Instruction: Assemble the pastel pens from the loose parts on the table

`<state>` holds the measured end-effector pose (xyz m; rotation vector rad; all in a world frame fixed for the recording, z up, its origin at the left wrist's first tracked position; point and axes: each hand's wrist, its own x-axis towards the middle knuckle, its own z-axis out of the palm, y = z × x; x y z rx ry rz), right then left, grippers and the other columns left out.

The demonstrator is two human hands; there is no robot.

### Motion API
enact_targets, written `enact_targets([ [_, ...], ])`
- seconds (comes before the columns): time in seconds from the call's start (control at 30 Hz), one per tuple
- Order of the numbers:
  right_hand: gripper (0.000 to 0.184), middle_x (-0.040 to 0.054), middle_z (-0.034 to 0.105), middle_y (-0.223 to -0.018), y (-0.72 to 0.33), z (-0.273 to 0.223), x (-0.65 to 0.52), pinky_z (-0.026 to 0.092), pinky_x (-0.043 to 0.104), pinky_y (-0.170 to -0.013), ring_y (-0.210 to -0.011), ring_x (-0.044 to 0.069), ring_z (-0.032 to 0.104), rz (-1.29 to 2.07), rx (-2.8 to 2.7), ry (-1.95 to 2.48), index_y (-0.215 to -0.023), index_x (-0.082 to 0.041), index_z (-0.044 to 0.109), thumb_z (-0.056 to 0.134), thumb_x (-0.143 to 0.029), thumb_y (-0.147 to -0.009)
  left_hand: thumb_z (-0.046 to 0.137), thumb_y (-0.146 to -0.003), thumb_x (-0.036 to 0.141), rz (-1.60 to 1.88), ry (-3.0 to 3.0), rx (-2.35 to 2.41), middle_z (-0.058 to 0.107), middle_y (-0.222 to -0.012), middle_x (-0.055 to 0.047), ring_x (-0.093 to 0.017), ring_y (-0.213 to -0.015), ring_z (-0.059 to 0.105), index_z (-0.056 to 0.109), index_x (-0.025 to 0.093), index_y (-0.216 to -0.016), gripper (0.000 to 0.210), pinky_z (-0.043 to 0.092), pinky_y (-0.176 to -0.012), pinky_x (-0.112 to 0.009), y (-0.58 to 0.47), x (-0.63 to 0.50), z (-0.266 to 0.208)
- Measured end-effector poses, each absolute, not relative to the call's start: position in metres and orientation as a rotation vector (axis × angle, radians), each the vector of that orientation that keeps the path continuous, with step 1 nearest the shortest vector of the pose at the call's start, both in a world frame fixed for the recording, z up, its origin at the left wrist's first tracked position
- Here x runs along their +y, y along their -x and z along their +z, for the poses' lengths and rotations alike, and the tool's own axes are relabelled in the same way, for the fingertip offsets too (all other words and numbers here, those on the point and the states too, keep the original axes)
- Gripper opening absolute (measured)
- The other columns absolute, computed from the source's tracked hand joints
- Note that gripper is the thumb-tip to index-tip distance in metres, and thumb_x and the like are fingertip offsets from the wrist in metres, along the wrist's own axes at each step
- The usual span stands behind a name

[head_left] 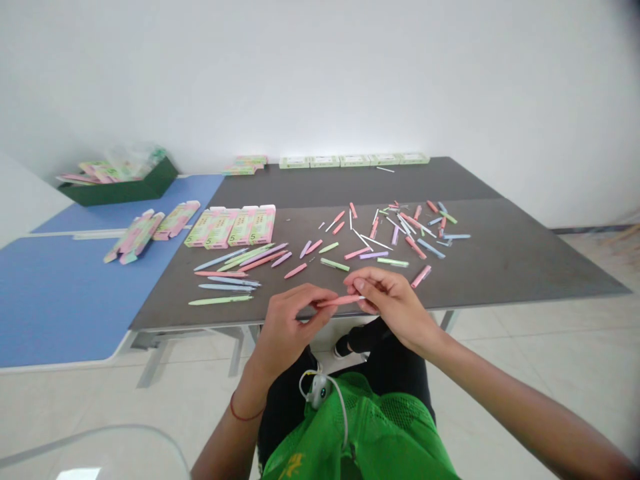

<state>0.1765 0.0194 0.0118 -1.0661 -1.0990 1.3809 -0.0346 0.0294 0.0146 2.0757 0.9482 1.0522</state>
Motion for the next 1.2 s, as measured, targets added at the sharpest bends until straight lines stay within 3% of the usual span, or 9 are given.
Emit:
enact_targets([
  [0.37, 0.029, 0.0016, 0.067, -0.075, -0.166, 0.010, 0.023, 0.027, 0.023, -0.050, -0.058, 0.008, 0.047, 1.519, -0.982, 1.020, -0.089, -0.017, 0.079, 0.087, -0.044, -0.081, 0.074, -0.097, 0.023, 1.088, -1.978, 0.924, 0.078, -0.092, -0.002, -0.014, -0.081, 0.070, 0.078, 0.019, -0.100, 0.007, 0.054, -0.076, -0.022, 0.031, 0.028, 0.012],
  [1.03, 0.024, -0.0014, 0.064, -0.070, -0.166, 0.005, 0.026, 0.031, 0.025, -0.053, -0.058, 0.009, 0.049, 1.513, -1.079, 1.039, -0.092, -0.018, 0.076, 0.084, -0.039, -0.083, 0.076, -0.094, 0.026, 1.085, -1.880, 1.000, 0.081, -0.092, -0.002, -0.014, -0.079, 0.073, 0.081, 0.020, -0.100, 0.009, 0.057, -0.074, -0.022, 0.034, 0.034, 0.003],
  [1.2, 0.024, -0.0003, 0.066, -0.079, -0.169, 0.002, 0.025, 0.031, 0.024, -0.051, -0.059, 0.009, 0.051, 1.523, -1.027, 1.060, -0.095, -0.018, 0.076, 0.085, -0.035, -0.080, 0.074, -0.094, 0.023, 0.970, -1.860, 1.008, 0.081, -0.093, -0.002, -0.015, -0.080, 0.075, 0.079, 0.020, -0.105, 0.013, 0.059, -0.074, -0.021, 0.035, 0.034, 0.003],
])
